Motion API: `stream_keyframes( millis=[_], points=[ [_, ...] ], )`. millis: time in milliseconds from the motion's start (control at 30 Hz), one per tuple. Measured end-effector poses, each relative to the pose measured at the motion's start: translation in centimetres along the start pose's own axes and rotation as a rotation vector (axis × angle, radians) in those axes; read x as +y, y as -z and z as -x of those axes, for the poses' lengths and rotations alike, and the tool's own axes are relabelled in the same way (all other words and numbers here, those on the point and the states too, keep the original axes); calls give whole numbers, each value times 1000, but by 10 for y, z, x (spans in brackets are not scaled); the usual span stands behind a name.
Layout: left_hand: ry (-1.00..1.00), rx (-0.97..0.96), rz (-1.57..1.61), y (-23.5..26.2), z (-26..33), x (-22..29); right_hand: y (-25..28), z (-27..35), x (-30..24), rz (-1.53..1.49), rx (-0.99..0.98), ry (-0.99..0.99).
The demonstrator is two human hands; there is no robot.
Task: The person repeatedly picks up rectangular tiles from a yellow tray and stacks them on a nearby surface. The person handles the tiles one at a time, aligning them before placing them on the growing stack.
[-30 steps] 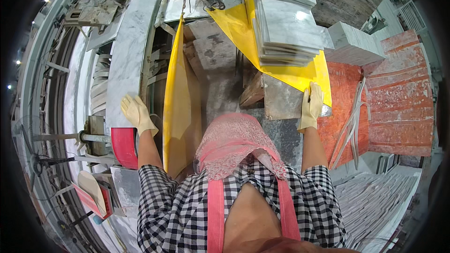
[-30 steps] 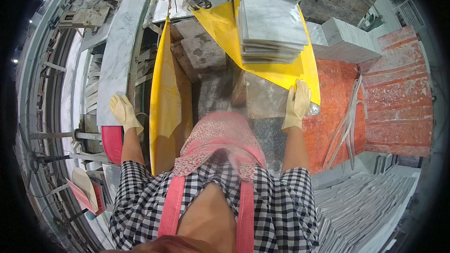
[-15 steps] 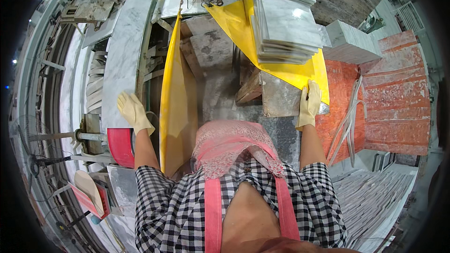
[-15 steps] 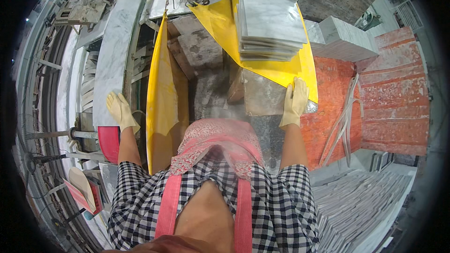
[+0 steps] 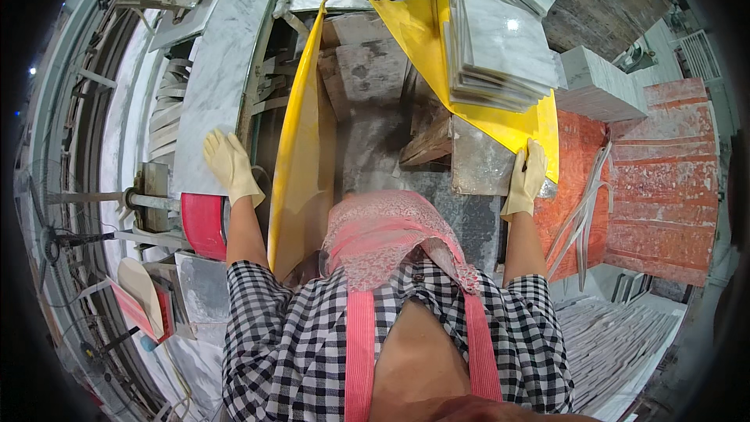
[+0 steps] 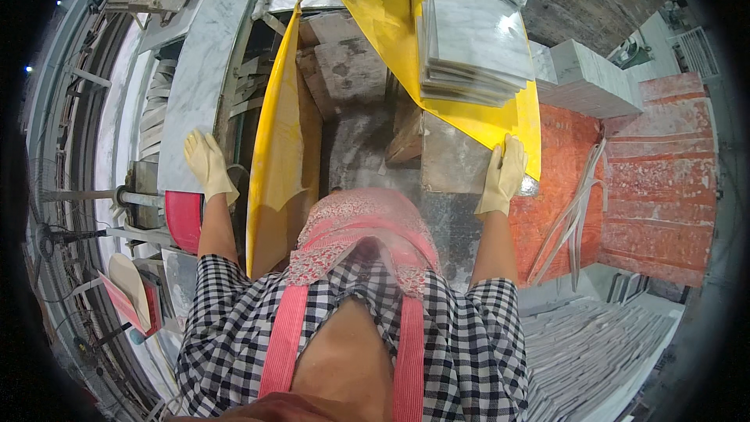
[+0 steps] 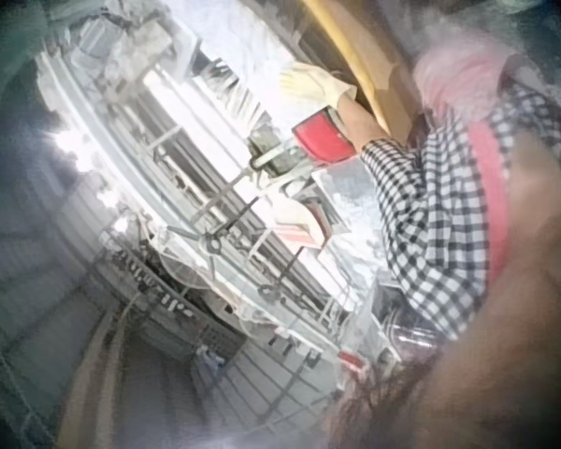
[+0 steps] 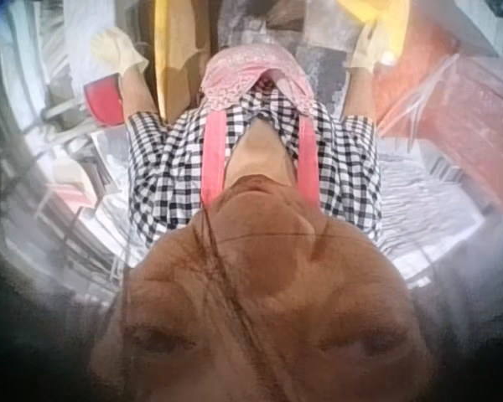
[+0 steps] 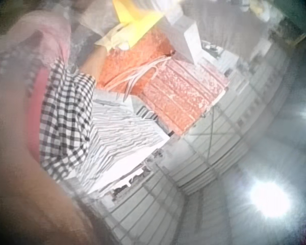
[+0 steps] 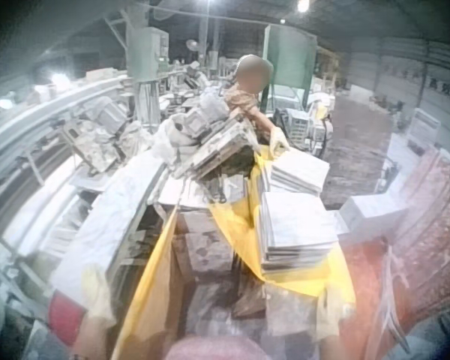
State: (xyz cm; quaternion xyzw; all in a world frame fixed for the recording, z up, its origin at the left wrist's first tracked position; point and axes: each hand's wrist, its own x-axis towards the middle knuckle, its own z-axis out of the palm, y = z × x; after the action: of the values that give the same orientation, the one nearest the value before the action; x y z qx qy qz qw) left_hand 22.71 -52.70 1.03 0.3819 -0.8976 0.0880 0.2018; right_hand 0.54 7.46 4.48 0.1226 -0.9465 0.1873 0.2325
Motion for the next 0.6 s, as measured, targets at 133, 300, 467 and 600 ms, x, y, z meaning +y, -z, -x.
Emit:
stream_keyframes(
  millis=[133, 300, 467, 600],
  points=[
    [-32, 4, -17, -3, 1, -1, -2, 1, 2, 13, -14, -24],
    [-43, 54, 1, -5, -1, -4, -3, 1, 2, 45, 6, -3],
    [-74, 130, 57, -7, -3, -6, -2, -1, 0, -7, -33, -48],
    [-80, 113, 12, -6, -4, -5, -2, -1, -5, 46, 9, -26]
  ],
)
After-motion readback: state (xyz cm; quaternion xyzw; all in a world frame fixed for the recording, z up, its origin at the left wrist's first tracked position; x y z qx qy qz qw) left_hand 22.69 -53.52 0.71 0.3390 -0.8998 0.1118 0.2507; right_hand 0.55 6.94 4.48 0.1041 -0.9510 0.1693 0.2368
